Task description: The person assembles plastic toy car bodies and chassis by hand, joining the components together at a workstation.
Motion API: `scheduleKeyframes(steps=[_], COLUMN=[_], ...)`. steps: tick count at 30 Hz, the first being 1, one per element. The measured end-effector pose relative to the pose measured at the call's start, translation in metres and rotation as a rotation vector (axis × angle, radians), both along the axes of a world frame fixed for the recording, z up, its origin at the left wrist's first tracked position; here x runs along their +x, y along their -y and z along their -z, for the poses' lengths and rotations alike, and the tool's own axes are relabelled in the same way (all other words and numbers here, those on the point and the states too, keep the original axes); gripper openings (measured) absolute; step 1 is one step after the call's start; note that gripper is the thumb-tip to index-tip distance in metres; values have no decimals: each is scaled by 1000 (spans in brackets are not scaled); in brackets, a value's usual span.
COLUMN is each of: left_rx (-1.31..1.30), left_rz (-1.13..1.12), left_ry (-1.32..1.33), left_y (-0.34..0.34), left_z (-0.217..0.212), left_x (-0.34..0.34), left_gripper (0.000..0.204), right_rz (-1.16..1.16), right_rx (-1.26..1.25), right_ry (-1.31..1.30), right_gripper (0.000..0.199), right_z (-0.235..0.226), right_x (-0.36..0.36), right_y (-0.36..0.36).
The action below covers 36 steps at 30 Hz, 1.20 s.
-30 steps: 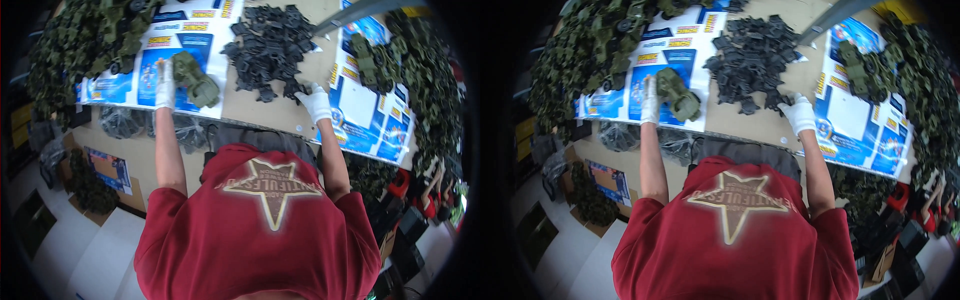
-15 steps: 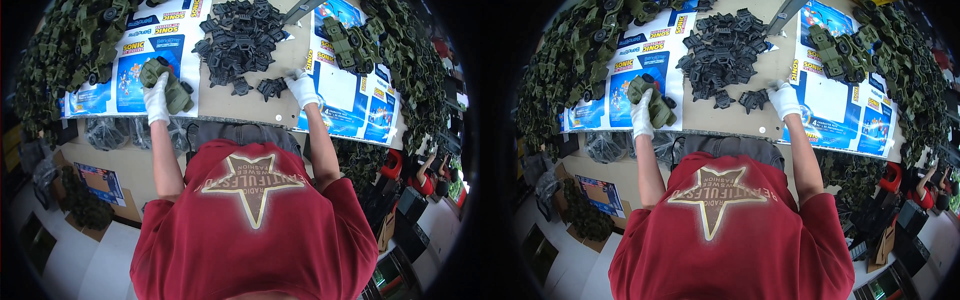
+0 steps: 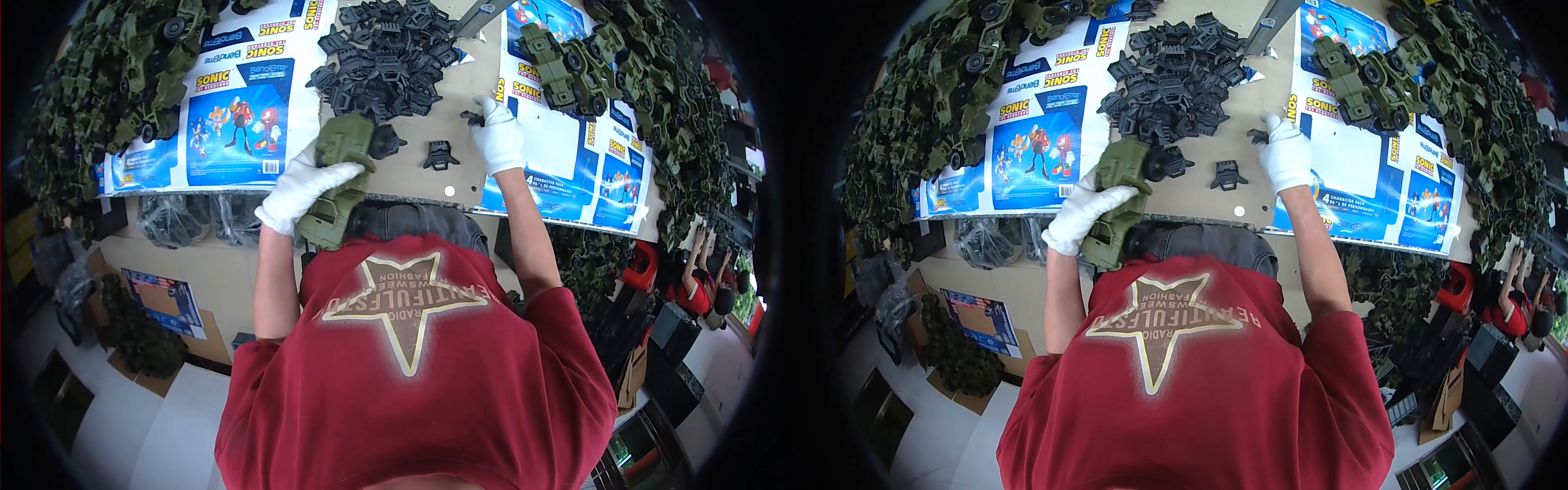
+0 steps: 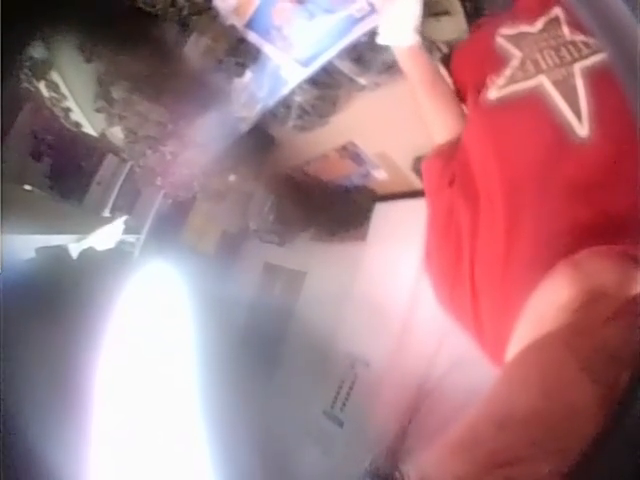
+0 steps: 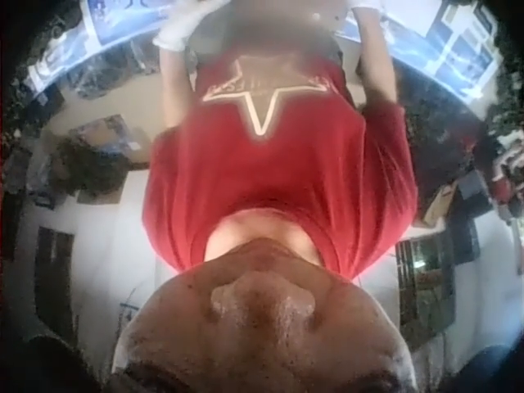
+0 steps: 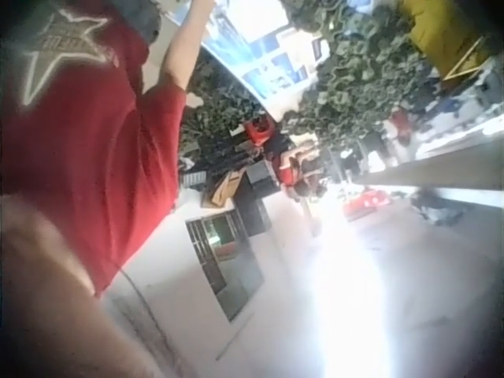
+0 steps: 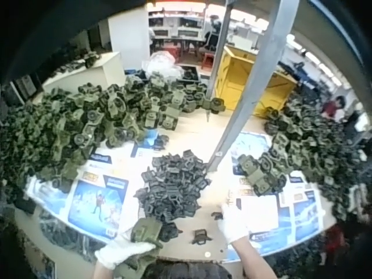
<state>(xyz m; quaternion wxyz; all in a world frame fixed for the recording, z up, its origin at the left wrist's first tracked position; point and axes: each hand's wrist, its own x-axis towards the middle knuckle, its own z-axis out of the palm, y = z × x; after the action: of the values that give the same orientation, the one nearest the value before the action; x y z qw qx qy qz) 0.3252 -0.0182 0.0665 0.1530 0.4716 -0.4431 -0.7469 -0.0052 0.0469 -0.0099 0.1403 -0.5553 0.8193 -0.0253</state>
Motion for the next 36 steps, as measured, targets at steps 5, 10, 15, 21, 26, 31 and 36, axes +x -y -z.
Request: scheduleKeyframes(steps=[5,10,15,21,26,31,36], left_rx=[-113,-29,-9,100,83,82,97], left_rz=[208,177,240,268,290,272,272], left_ry=[28,-102,-178,-142,-113,-136,-134], left_y=[5,1,-2,-1,-1,-3,-5], left_z=[16,-32,-46,-52,-46,-44,-47], left_x=[-14,-39,-52,-64,-63,-63,-66], left_gripper=[65,70,69,70,73,75,75], right_rz=[-466,-332,56,15,36,8,-3], right_rx=[-108,214,-144,-45,-49,-85,-67], right_ry=[-413,-53,1177,1914,1896,1839,1590], right_gripper=[62,61,53,57,57,56,48], right_z=[17,-6,-60,-62,-56,-48,-49], right_x=[6,-6,18,27,27,23,23], right_y=[-40,-20,-10,-12,-14,-14,-12])
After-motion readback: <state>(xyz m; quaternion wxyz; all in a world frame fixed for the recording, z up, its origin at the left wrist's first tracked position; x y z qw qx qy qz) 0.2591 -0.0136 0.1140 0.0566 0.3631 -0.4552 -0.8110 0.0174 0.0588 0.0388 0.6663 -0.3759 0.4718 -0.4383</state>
